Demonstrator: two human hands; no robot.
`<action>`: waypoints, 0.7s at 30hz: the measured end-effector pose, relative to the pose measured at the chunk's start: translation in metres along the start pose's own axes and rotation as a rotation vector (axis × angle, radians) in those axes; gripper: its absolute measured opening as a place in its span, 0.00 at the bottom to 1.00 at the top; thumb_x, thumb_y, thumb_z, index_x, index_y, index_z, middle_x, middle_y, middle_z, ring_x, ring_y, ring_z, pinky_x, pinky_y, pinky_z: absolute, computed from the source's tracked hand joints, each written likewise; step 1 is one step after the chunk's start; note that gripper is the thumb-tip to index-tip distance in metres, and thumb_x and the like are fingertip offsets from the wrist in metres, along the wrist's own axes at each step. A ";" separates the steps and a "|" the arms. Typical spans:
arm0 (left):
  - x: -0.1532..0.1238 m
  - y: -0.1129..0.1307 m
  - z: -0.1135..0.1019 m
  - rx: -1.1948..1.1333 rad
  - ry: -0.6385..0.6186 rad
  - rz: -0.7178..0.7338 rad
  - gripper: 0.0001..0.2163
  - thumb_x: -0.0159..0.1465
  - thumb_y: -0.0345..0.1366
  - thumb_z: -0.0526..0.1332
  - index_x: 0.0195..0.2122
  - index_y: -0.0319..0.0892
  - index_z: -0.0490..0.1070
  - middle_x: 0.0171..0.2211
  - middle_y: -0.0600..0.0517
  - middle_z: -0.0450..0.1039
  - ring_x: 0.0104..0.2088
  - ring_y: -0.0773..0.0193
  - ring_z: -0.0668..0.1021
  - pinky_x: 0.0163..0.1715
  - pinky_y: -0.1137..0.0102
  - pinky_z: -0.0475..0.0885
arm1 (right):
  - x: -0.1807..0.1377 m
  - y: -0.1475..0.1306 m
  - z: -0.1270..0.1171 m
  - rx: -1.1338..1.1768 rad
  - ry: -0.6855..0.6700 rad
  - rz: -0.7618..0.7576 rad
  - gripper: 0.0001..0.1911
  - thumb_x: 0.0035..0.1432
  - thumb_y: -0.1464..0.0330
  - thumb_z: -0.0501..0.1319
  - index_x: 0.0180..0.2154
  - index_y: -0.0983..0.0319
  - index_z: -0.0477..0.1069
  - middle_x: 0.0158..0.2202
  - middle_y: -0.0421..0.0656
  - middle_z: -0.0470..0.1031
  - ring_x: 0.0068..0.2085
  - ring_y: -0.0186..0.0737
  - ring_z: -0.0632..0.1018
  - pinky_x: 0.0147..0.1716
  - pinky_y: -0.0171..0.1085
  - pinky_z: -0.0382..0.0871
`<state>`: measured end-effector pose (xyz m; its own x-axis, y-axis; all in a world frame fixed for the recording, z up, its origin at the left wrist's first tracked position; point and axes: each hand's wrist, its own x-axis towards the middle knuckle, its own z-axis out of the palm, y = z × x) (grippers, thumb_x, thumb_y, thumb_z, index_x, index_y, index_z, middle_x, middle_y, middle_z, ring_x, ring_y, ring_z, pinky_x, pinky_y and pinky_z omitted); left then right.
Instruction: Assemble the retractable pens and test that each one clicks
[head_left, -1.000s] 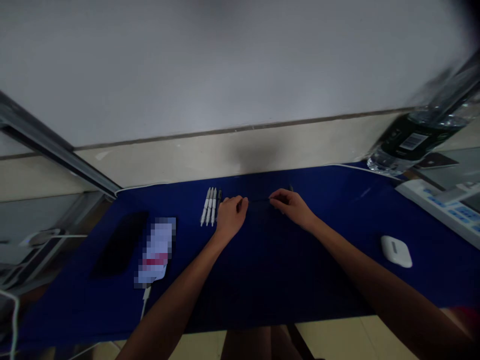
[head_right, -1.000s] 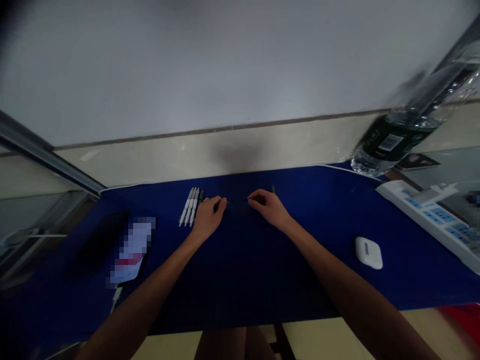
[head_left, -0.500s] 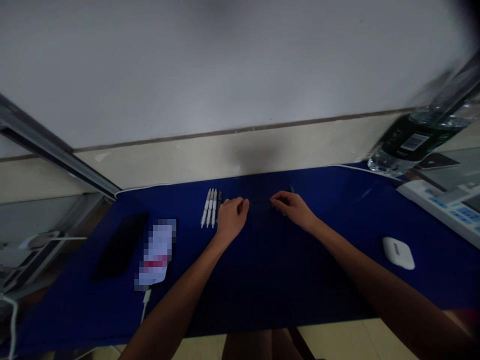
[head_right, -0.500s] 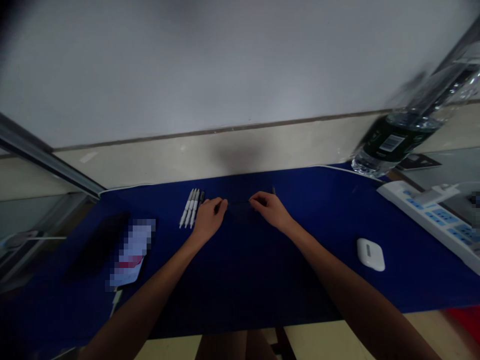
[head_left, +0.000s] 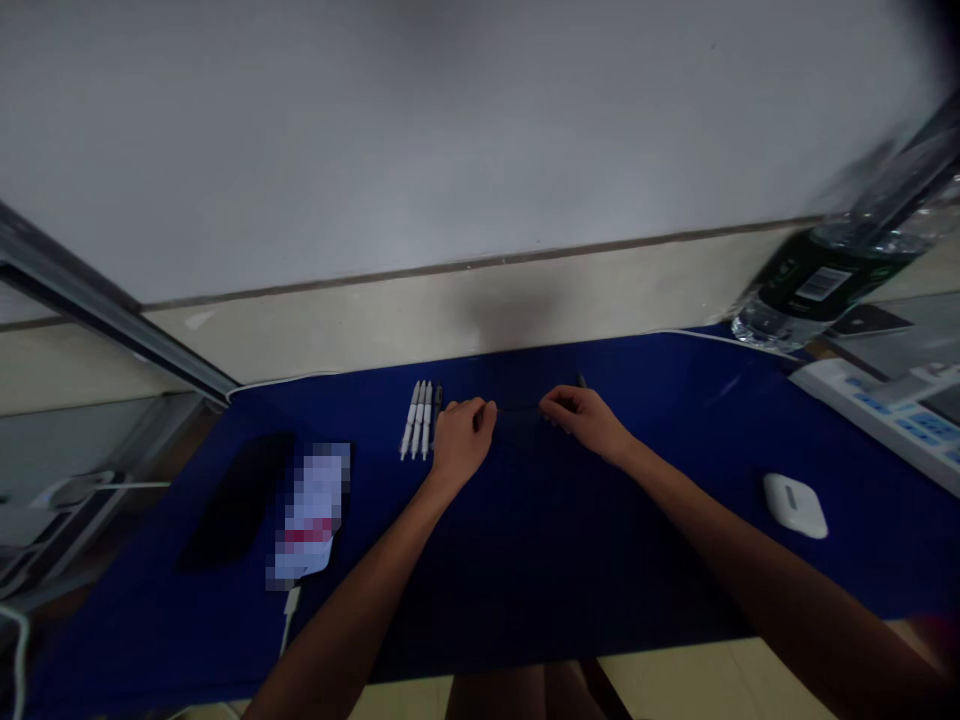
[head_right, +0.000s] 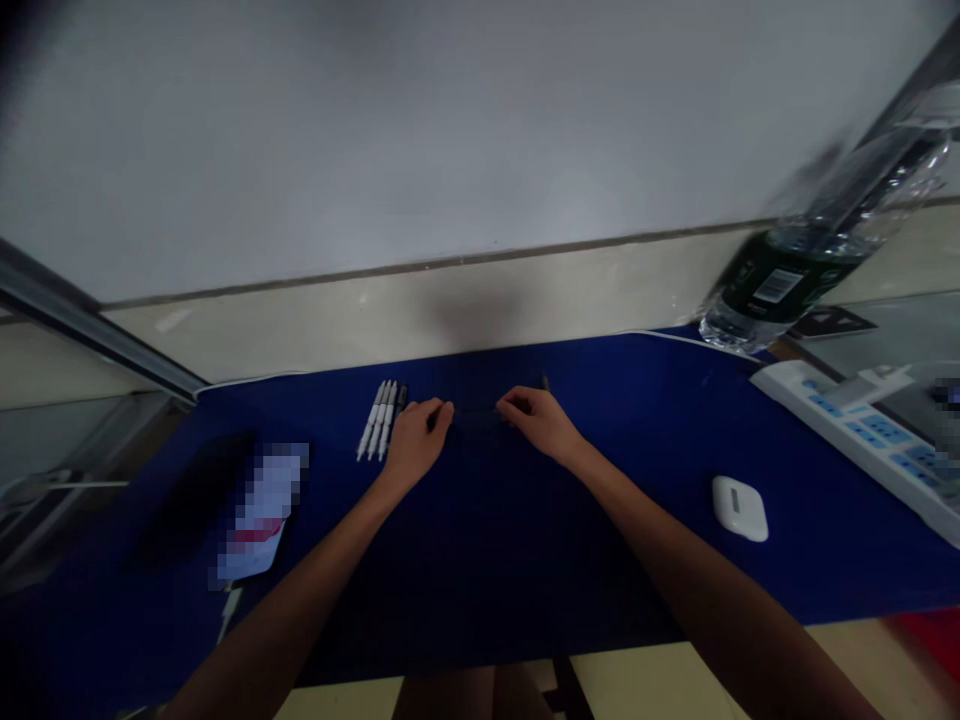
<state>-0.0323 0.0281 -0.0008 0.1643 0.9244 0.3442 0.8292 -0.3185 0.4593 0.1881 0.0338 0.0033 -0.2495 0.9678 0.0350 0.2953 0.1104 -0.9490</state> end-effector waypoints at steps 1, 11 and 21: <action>0.000 0.000 0.000 0.000 0.002 0.001 0.18 0.70 0.42 0.49 0.22 0.43 0.60 0.21 0.54 0.65 0.27 0.64 0.67 0.30 0.69 0.57 | 0.000 -0.001 0.000 -0.003 0.003 0.002 0.13 0.59 0.58 0.60 0.34 0.62 0.73 0.27 0.40 0.71 0.26 0.33 0.70 0.25 0.34 0.61; -0.001 0.000 -0.001 -0.005 -0.011 -0.002 0.19 0.70 0.43 0.48 0.22 0.43 0.59 0.20 0.54 0.64 0.26 0.64 0.67 0.29 0.68 0.56 | 0.000 0.001 0.000 -0.007 -0.008 -0.004 0.19 0.62 0.55 0.55 0.29 0.62 0.71 0.25 0.40 0.69 0.26 0.34 0.70 0.28 0.35 0.63; 0.001 0.002 -0.001 0.029 -0.014 0.001 0.19 0.70 0.42 0.48 0.22 0.43 0.60 0.21 0.54 0.66 0.26 0.63 0.68 0.30 0.68 0.58 | 0.001 0.002 -0.001 0.032 -0.013 -0.008 0.13 0.57 0.58 0.61 0.36 0.61 0.72 0.28 0.40 0.71 0.29 0.35 0.71 0.29 0.35 0.63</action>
<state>-0.0316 0.0278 0.0011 0.1726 0.9271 0.3328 0.8444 -0.3132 0.4347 0.1898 0.0355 0.0015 -0.2642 0.9637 0.0389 0.2636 0.1109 -0.9582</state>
